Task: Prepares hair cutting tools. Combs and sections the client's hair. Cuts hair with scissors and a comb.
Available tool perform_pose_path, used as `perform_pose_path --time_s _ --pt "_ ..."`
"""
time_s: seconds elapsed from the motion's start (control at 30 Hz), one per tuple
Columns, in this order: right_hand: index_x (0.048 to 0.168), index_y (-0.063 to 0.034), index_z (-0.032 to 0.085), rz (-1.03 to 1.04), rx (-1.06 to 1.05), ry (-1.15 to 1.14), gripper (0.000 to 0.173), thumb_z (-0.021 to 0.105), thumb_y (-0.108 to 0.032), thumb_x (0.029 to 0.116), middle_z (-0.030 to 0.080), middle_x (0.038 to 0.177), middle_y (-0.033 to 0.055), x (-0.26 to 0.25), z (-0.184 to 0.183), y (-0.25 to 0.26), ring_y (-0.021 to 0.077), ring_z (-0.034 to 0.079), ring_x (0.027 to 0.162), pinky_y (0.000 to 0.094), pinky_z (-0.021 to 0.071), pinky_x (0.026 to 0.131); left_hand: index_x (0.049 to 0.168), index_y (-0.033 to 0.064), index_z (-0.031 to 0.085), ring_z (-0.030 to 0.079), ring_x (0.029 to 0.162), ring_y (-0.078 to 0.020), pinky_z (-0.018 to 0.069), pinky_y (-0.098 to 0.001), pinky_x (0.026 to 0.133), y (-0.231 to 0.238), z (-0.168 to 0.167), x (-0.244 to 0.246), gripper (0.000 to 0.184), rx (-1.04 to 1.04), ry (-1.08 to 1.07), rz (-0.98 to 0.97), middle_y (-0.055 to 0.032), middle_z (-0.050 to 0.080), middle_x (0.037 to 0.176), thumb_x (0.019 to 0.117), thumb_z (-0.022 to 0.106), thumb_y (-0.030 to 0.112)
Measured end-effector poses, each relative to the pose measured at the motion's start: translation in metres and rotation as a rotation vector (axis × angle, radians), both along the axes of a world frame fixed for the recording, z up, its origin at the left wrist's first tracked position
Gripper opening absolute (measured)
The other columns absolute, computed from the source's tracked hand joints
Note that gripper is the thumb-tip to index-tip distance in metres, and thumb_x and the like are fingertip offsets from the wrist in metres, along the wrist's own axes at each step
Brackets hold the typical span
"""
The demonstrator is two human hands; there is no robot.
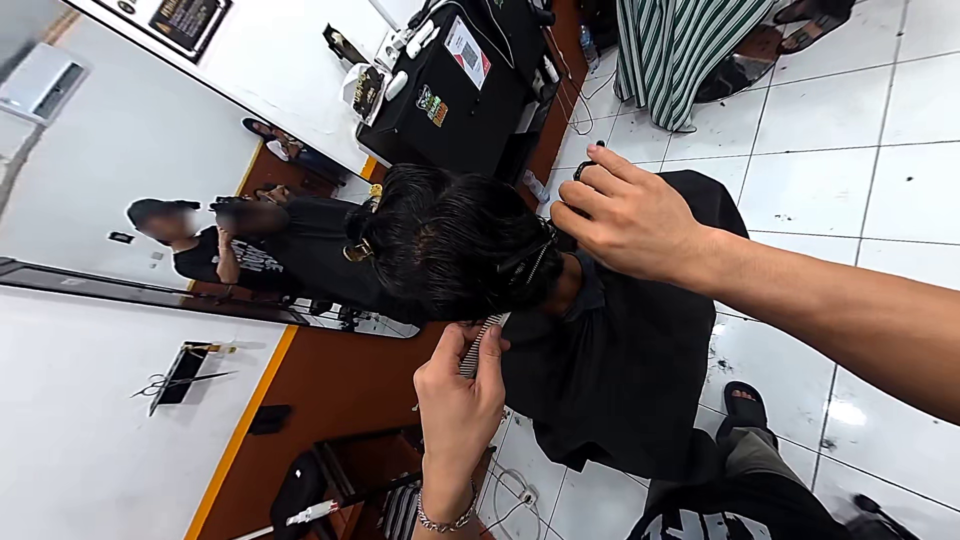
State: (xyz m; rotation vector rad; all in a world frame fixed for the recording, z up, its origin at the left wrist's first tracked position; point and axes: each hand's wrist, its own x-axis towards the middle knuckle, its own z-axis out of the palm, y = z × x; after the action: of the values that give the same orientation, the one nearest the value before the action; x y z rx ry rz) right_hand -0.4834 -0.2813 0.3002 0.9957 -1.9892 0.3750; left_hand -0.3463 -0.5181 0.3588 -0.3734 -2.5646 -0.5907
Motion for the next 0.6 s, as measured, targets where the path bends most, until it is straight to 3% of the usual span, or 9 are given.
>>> perform_pose_path --time_s 0.03,0.13,0.2,0.27,0.33,0.4,0.47,0.5,0.6 --pt "0.106 0.0027 0.061 0.033 -0.003 -0.009 0.018 0.044 0.001 0.1024 0.063 0.095 0.0211 0.001 -0.002 0.001 0.0413 0.066 0.094 0.0601 0.0438 0.108 0.092 0.0020 0.068 0.063 0.069 0.0080 0.0501 -0.0082 0.062 0.000 0.000 0.000 0.021 0.000 -0.002 0.001 0.0024 0.072 0.080 0.1019 0.057 0.018" --pt "0.097 0.0028 0.063 0.085 0.020 0.031 0.018 0.046 0.006 0.1002 0.064 0.083 0.0177 0.000 -0.012 0.008 0.0357 0.067 0.077 0.0496 0.0550 0.087 0.092 0.0027 0.068 0.062 0.066 0.0083 0.0495 -0.0083 0.060 -0.001 0.000 0.000 0.021 0.001 -0.006 0.004 0.0029 0.072 0.080 0.1018 0.058 0.018" --pt "0.099 0.0020 0.063 0.130 0.077 -0.019 0.017 0.047 0.006 0.0990 0.065 0.085 0.0173 -0.005 -0.018 0.012 0.0354 0.067 0.080 0.0484 0.0556 0.085 0.092 0.0029 0.068 0.061 0.064 0.0081 0.0487 -0.0086 0.058 -0.001 0.000 0.001 0.021 0.002 -0.005 0.004 0.0031 0.072 0.079 0.1020 0.058 0.019" --pt "0.103 0.0007 0.064 0.183 0.099 -0.046 0.015 0.051 0.003 0.0969 0.067 0.092 0.0186 -0.009 -0.016 0.013 0.0384 0.070 0.089 0.0545 0.0537 0.096 0.092 0.0032 0.068 0.062 0.065 0.0075 0.0495 -0.0091 0.058 -0.002 0.001 0.000 0.020 0.008 -0.005 0.004 0.0030 0.072 0.079 0.1018 0.058 0.018" --pt "0.107 -0.0018 0.064 0.245 0.083 -0.067 0.022 0.059 -0.011 0.0880 0.066 0.102 0.0202 -0.010 -0.010 0.013 0.0417 0.068 0.100 0.0611 0.0449 0.107 0.092 0.0037 0.068 0.061 0.065 0.0079 0.0492 -0.0089 0.059 -0.002 0.001 0.000 0.020 0.006 -0.002 0.004 0.0035 0.072 0.079 0.1018 0.057 0.018" --pt "0.108 -0.0025 0.064 0.289 0.058 -0.063 0.026 0.060 -0.014 0.0859 0.067 0.107 0.0209 -0.010 -0.007 0.015 0.0424 0.066 0.107 0.0615 0.0390 0.113 0.091 0.0041 0.068 0.060 0.063 0.0081 0.0481 -0.0087 0.057 0.000 0.001 -0.001 0.021 0.013 0.003 0.008 0.0039 0.071 0.077 0.1017 0.057 0.018" --pt "0.101 0.0002 0.065 0.275 0.050 -0.019 0.014 0.053 0.002 0.0942 0.068 0.094 0.0187 -0.011 -0.012 0.020 0.0381 0.069 0.091 0.0540 0.0531 0.097 0.090 0.0043 0.068 0.060 0.063 0.0084 0.0476 -0.0083 0.057 0.001 0.000 -0.002 0.021 0.020 0.009 0.009 0.0042 0.071 0.077 0.1016 0.058 0.018" --pt "0.097 0.0016 0.064 0.254 0.081 -0.017 0.014 0.051 0.007 0.0952 0.066 0.087 0.0178 -0.013 -0.017 0.024 0.0367 0.068 0.084 0.0519 0.0551 0.092 0.090 0.0045 0.068 0.059 0.062 0.0087 0.0468 -0.0082 0.056 0.002 0.000 -0.002 0.020 0.026 0.012 0.010 0.0046 0.070 0.076 0.1014 0.058 0.018" --pt "0.092 0.0013 0.065 0.186 0.220 -0.067 0.017 0.050 0.008 0.0954 0.066 0.085 0.0174 -0.016 -0.038 0.029 0.0372 0.069 0.083 0.0536 0.0552 0.092 0.091 0.0047 0.068 0.058 0.059 0.0082 0.0466 -0.0091 0.052 0.003 0.001 -0.002 0.020 0.047 -0.005 0.015 0.0049 0.070 0.076 0.1015 0.058 0.018"
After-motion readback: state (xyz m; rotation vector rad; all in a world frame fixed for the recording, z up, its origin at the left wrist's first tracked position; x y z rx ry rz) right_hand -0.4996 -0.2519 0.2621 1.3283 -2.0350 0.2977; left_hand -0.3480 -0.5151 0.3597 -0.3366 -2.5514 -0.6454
